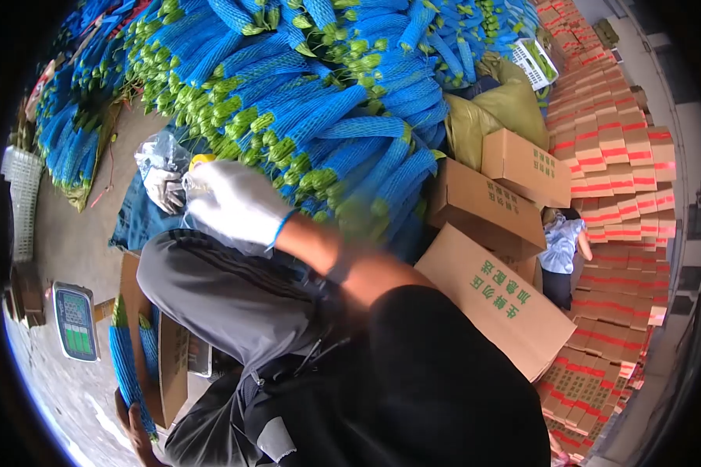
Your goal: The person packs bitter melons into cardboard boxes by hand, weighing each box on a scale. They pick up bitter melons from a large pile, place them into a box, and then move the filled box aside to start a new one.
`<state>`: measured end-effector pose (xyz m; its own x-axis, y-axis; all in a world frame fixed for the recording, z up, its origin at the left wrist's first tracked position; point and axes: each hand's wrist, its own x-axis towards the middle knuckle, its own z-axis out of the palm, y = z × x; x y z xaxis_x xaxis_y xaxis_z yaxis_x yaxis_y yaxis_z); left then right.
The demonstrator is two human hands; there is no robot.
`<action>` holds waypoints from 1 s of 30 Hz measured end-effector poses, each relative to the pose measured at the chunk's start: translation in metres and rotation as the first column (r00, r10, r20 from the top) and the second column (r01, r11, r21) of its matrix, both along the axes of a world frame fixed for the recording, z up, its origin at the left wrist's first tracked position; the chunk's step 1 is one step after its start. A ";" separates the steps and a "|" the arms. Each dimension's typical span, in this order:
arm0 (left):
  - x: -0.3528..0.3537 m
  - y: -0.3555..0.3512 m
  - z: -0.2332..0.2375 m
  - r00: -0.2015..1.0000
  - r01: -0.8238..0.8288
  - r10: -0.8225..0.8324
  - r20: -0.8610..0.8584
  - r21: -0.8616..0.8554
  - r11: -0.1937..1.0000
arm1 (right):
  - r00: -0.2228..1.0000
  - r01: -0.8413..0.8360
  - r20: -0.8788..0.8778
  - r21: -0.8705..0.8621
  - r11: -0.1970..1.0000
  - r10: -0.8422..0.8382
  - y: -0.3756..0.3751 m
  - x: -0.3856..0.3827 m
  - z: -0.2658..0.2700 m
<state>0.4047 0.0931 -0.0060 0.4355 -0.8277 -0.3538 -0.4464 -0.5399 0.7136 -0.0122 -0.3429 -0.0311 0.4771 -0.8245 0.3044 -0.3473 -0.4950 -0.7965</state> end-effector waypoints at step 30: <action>-0.181 -0.199 0.040 0.876 -0.151 -0.004 -0.483 -0.281 0.948 | 0.736 0.082 -0.674 0.004 0.997 -0.058 -0.043 -0.207 -0.029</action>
<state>0.2239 -0.1059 0.0338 0.3439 -0.8990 -0.2713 0.0177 -0.2826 0.9591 -0.2194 -0.3861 -0.0601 0.4885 -0.8668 -0.1000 -0.8312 -0.4274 -0.3556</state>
